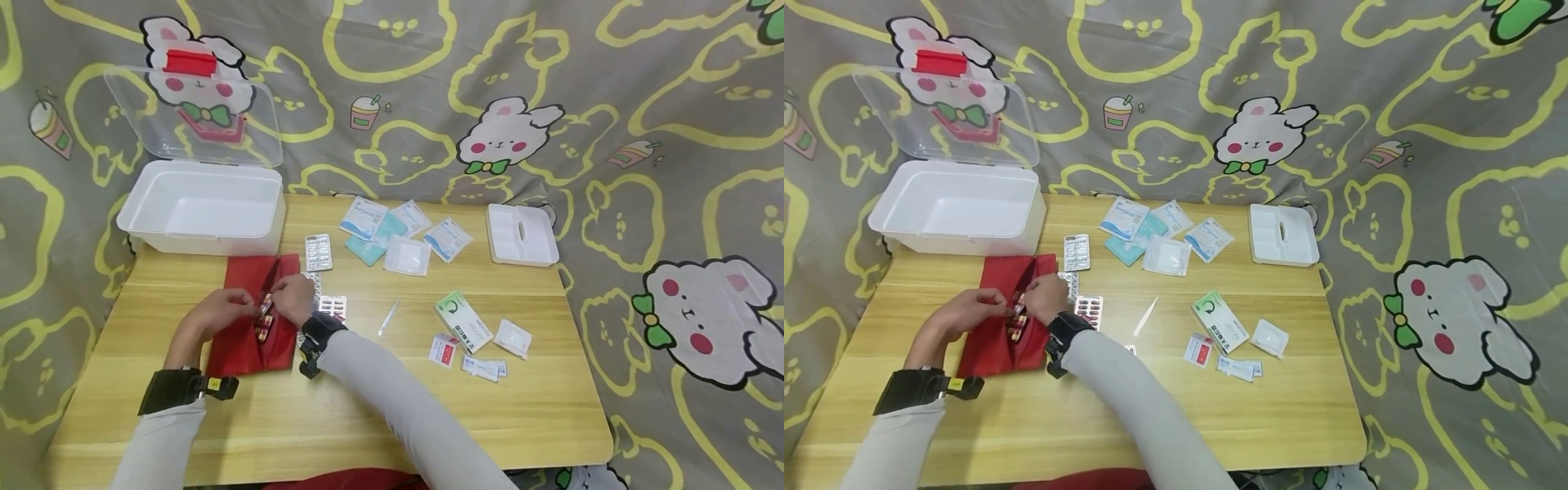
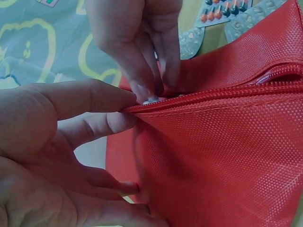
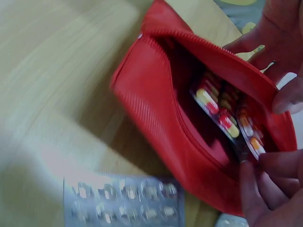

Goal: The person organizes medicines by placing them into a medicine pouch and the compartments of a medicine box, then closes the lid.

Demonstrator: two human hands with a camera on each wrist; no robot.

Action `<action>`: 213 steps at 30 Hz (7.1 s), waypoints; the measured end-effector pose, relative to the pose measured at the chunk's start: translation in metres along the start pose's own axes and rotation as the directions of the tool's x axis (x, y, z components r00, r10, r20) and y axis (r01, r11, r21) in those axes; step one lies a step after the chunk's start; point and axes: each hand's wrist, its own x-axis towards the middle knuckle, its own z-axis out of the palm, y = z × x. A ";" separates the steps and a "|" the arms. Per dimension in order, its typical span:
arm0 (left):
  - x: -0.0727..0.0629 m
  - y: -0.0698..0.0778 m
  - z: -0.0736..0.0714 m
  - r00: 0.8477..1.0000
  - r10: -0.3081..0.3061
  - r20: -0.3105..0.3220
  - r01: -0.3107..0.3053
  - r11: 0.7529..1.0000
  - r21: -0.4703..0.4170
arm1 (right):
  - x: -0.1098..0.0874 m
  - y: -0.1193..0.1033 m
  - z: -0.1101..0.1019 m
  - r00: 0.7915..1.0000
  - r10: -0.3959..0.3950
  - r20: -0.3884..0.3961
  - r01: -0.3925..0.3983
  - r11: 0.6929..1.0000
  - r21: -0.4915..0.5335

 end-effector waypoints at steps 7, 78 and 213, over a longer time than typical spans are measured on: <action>-0.002 -0.002 -0.001 1.000 0.011 -0.005 -0.011 1.000 0.010 | 0.016 0.017 -0.040 0.991 -0.137 -0.001 0.136 0.984 -0.112; 0.001 -0.001 -0.001 0.999 0.019 0.026 -0.019 1.000 0.010 | 0.003 0.051 -0.100 0.980 -0.064 0.190 0.069 0.997 -0.018; 0.001 0.000 -0.002 1.000 0.031 -0.004 -0.031 0.999 0.023 | -0.039 0.037 -0.031 0.925 -0.113 0.361 0.295 0.815 -0.498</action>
